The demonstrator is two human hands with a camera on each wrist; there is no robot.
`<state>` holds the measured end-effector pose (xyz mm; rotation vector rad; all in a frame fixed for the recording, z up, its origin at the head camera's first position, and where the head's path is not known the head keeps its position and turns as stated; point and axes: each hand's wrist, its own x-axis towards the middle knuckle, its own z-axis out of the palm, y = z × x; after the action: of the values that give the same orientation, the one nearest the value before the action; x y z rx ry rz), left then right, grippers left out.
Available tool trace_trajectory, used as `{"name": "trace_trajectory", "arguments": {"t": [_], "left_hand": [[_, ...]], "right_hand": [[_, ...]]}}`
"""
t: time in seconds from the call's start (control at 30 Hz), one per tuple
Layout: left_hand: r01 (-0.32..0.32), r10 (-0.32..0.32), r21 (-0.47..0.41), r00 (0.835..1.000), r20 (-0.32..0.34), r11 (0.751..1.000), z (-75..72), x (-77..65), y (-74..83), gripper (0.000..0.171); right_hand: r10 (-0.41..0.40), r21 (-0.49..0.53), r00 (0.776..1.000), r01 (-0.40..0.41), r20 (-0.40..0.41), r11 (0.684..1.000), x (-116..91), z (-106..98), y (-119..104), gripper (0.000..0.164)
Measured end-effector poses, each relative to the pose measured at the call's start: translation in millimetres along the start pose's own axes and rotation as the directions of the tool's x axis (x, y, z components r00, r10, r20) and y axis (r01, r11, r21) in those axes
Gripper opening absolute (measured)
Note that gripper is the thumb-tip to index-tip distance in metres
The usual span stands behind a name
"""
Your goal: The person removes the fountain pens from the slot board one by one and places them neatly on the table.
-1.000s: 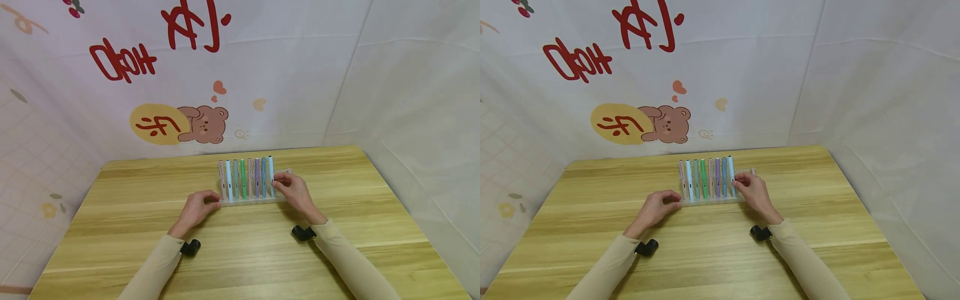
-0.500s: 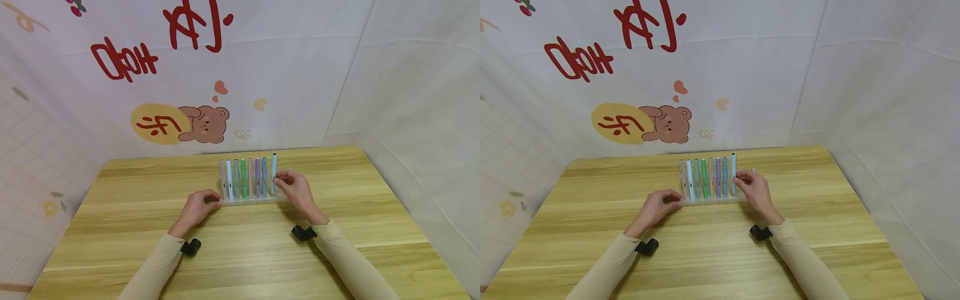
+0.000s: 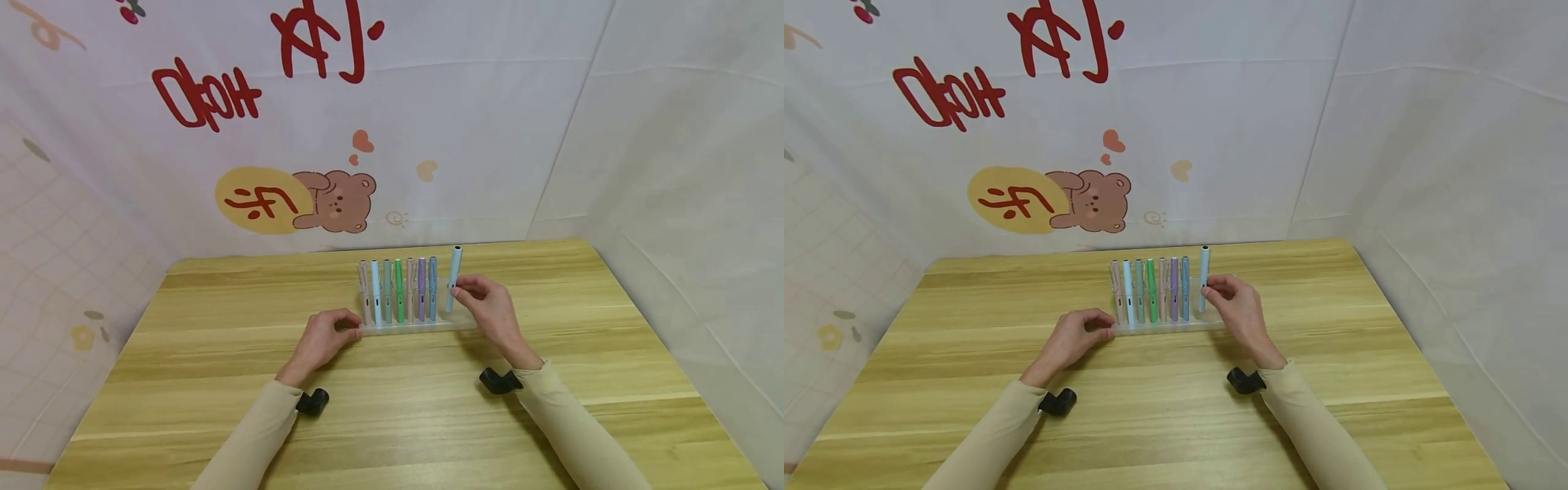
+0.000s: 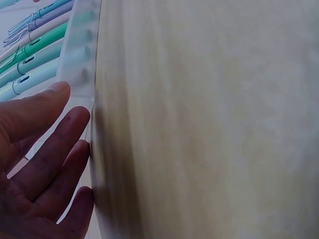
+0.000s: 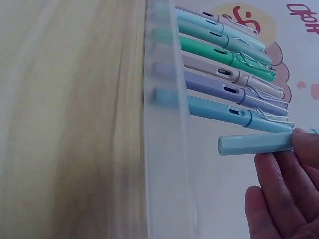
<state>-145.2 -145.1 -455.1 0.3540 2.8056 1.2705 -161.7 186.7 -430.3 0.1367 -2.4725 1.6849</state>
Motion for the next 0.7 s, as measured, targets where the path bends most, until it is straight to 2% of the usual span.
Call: {"name": "trace_trajectory", "arguments": {"t": [0.23,0.7], "left_hand": [[-0.005,0.005,-0.011,1.000,0.006,1.000,0.1,0.1,-0.1,0.013],[0.013,-0.013,-0.009,1.000,0.005,1.000,0.8,0.2,-1.8,0.013]], "right_hand": [[0.011,0.002,1.000,-0.011,-0.006,1.000,-1,-4,-1,0.031],[-0.018,0.000,0.999,0.018,-0.033,1.000,-3,-17,-1,0.033]]}}
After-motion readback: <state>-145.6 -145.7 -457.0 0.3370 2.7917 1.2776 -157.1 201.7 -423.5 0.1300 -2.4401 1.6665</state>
